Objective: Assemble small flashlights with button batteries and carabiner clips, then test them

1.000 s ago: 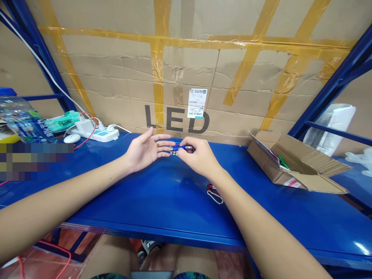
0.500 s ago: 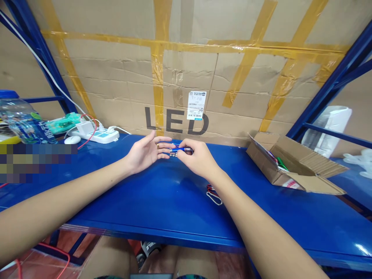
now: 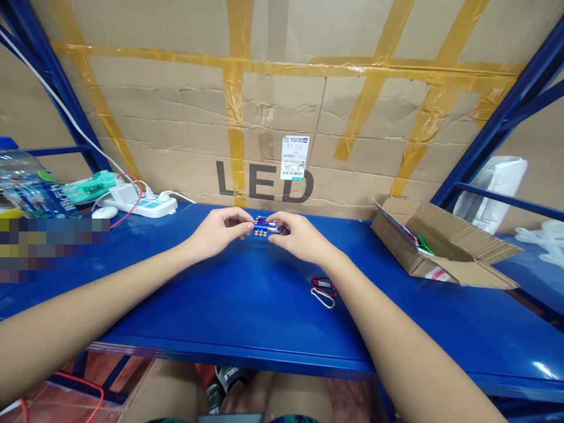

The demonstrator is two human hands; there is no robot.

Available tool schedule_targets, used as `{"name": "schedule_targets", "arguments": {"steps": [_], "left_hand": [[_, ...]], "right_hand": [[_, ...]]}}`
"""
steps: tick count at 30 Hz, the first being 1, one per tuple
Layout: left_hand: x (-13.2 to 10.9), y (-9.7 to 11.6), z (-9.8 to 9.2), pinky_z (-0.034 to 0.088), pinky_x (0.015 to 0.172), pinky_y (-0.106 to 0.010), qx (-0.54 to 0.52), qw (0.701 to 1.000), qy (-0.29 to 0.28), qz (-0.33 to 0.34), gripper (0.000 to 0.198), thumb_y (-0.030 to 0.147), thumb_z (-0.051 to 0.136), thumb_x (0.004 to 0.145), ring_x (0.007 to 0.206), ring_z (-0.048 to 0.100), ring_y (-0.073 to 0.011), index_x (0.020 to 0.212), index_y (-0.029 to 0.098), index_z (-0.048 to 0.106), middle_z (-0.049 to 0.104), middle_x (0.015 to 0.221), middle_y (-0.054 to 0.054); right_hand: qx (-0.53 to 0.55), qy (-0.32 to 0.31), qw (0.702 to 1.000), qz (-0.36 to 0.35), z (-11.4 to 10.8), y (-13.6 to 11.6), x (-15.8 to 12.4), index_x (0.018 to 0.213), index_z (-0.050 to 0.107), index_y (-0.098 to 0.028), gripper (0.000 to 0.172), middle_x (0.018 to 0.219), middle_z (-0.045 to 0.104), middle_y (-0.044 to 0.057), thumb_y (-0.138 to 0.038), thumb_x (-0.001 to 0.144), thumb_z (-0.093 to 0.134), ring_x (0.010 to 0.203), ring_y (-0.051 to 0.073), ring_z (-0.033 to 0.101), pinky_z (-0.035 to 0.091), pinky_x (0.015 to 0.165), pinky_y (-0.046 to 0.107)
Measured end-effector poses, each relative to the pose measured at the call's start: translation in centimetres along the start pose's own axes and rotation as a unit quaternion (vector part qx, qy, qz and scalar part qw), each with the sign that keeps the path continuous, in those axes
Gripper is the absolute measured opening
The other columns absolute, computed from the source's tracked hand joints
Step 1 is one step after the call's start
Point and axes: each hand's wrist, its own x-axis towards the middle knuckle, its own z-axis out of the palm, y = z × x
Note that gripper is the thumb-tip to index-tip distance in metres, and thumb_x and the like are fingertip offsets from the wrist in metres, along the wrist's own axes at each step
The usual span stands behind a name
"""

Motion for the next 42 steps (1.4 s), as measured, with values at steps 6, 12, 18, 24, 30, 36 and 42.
{"name": "schedule_targets", "arguments": {"steps": [6,12,18,24,30,36,42], "left_hand": [[0.1,-0.5,-0.1,0.048,0.065,-0.033,-0.006,1.000,0.019,-0.016,0.017,0.034,0.067,0.084,0.063,0.058,-0.0160,0.080,0.017,0.069,0.067,0.071,-0.004],[0.3,-0.6,-0.4,0.048,0.063,-0.034,-0.032,0.998,0.028,-0.045,0.017,0.032,0.070,0.082,0.060,0.059,-0.0162,0.077,0.017,0.070,0.068,0.070,-0.006],[1.9,-1.0,-0.9,0.051,0.069,-0.040,-0.038,0.997,0.020,-0.068,0.015,0.032,0.073,0.079,0.065,0.063,-0.0188,0.076,0.017,0.070,0.070,0.074,-0.009],[7.7,-2.0,-1.3,0.049,0.067,-0.041,0.068,0.996,-0.032,-0.046,0.011,0.025,0.071,0.078,0.063,0.061,-0.0205,0.072,0.016,0.069,0.068,0.071,-0.009],[13.6,-5.4,0.4,0.047,0.078,-0.041,0.217,0.975,-0.051,-0.016,0.006,0.017,0.070,0.074,0.075,0.063,-0.0244,0.069,0.017,0.072,0.071,0.074,-0.009],[15.9,-8.1,0.6,0.048,0.079,-0.041,0.257,0.963,-0.065,-0.052,0.011,0.018,0.065,0.079,0.078,0.064,-0.0254,0.072,0.014,0.073,0.072,0.081,-0.013],[15.9,-9.1,0.0,0.050,0.080,-0.034,0.292,0.947,-0.110,-0.071,0.008,0.009,0.067,0.073,0.079,0.066,-0.0220,0.076,0.014,0.074,0.075,0.084,-0.009]], "right_hand": [[0.025,0.008,0.999,0.025,-0.8,1.2,0.2,0.105,0.063,-0.017,0.028,0.087,0.067,0.004,-0.021,0.077,0.066,0.079,0.017,0.063,0.050,0.076,0.033],[0.031,0.012,0.999,0.026,-1.3,0.5,0.0,0.095,0.067,-0.016,0.023,0.080,0.067,0.002,-0.022,0.073,0.067,0.068,0.014,0.060,0.049,0.065,0.030],[0.051,0.034,0.997,0.044,-2.5,0.9,1.1,0.085,0.070,-0.016,0.015,0.066,0.066,0.001,-0.024,0.072,0.069,0.061,0.014,0.059,0.047,0.057,0.028],[0.045,0.042,0.994,0.088,-4.7,3.7,5.2,0.076,0.071,-0.014,0.008,0.066,0.067,0.004,-0.013,0.069,0.072,0.058,0.013,0.059,0.050,0.058,0.028],[0.024,0.017,0.991,0.127,-4.6,7.8,8.8,0.074,0.071,-0.012,0.013,0.062,0.065,0.003,-0.002,0.068,0.067,0.055,0.012,0.058,0.048,0.054,0.026],[-0.015,0.041,0.987,0.155,-3.7,9.8,10.8,0.075,0.070,-0.011,0.010,0.065,0.067,0.005,-0.002,0.072,0.066,0.056,0.012,0.058,0.047,0.054,0.026],[-0.078,0.031,0.986,0.147,-2.5,10.8,11.4,0.077,0.073,-0.011,0.018,0.071,0.071,0.005,0.001,0.075,0.059,0.061,0.012,0.059,0.047,0.060,0.023]]}}
